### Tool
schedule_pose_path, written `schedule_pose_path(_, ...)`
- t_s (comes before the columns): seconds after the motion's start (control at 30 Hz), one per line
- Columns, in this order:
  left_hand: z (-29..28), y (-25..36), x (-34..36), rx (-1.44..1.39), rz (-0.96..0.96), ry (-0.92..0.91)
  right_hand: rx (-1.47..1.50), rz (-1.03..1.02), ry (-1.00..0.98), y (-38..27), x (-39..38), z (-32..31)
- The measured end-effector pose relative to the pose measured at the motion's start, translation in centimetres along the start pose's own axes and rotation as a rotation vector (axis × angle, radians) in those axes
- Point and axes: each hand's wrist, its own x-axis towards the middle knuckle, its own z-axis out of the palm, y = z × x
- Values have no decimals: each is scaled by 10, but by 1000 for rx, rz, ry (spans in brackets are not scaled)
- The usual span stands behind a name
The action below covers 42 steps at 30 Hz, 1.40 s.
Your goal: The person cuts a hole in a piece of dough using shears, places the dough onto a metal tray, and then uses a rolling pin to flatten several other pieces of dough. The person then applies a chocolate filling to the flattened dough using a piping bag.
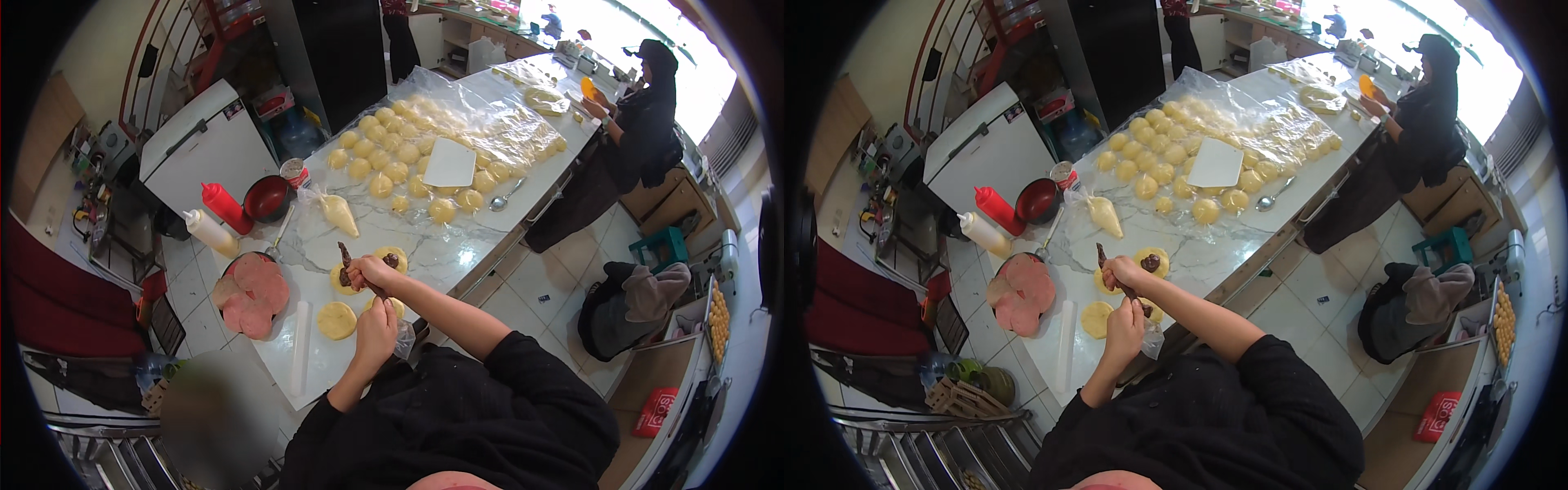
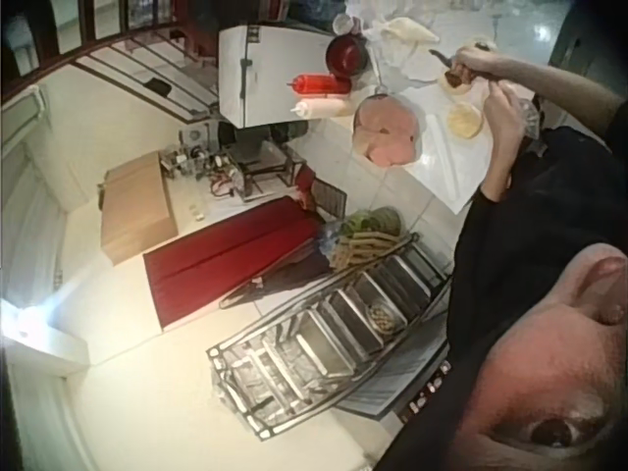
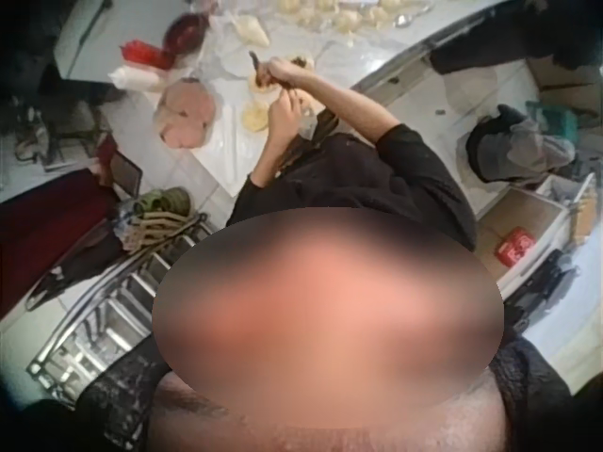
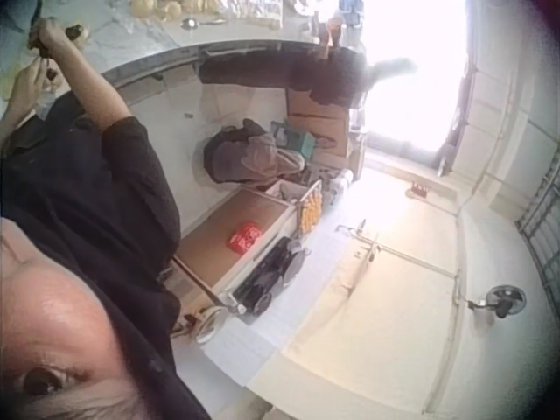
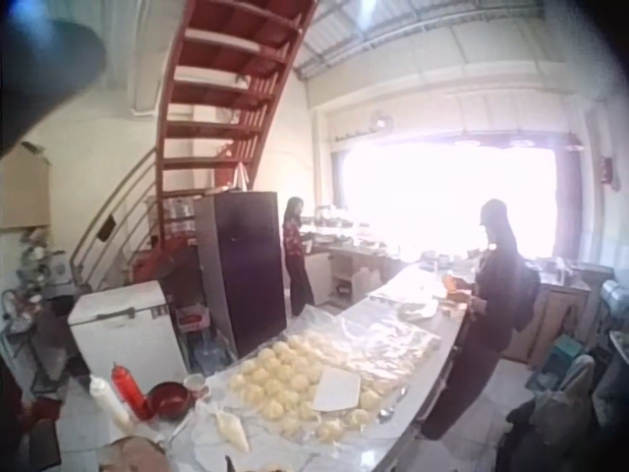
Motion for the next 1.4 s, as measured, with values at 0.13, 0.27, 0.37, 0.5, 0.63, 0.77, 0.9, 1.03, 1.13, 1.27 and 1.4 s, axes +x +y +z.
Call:
schedule_pose_path(0.13,-1,-3,2,57,44,-15,-182,-12,-2,-8,-8,5)
schedule_pose_path(0.27,-3,-3,4,127,72,-40,-223,-62,61,5,11,7)
schedule_pose_path(0.37,-2,-3,4,156,79,-26,-200,-66,-47,16,25,-2)
schedule_pose_path(0.5,1,-2,4,181,74,-4,-329,-32,-13,10,24,3)
schedule_pose_path(0.63,2,0,6,171,61,-19,-366,-14,-11,11,25,1)
schedule_pose_path(0.77,8,0,6,201,40,-26,-411,47,-32,9,25,0)
schedule_pose_path(0.9,12,-25,8,-61,-21,15,-547,74,-81,14,32,1)
schedule_pose_path(1.03,28,-17,11,-268,-87,0,-758,143,-112,4,29,-12)
schedule_pose_path(1.13,25,-26,5,-356,-158,112,-875,204,-55,-4,15,1)
schedule_pose_path(1.27,22,-42,4,-390,-186,148,-895,130,-150,-15,-1,4)
schedule_pose_path(1.4,32,-38,2,-371,-198,93,-841,99,-127,-12,7,-8)
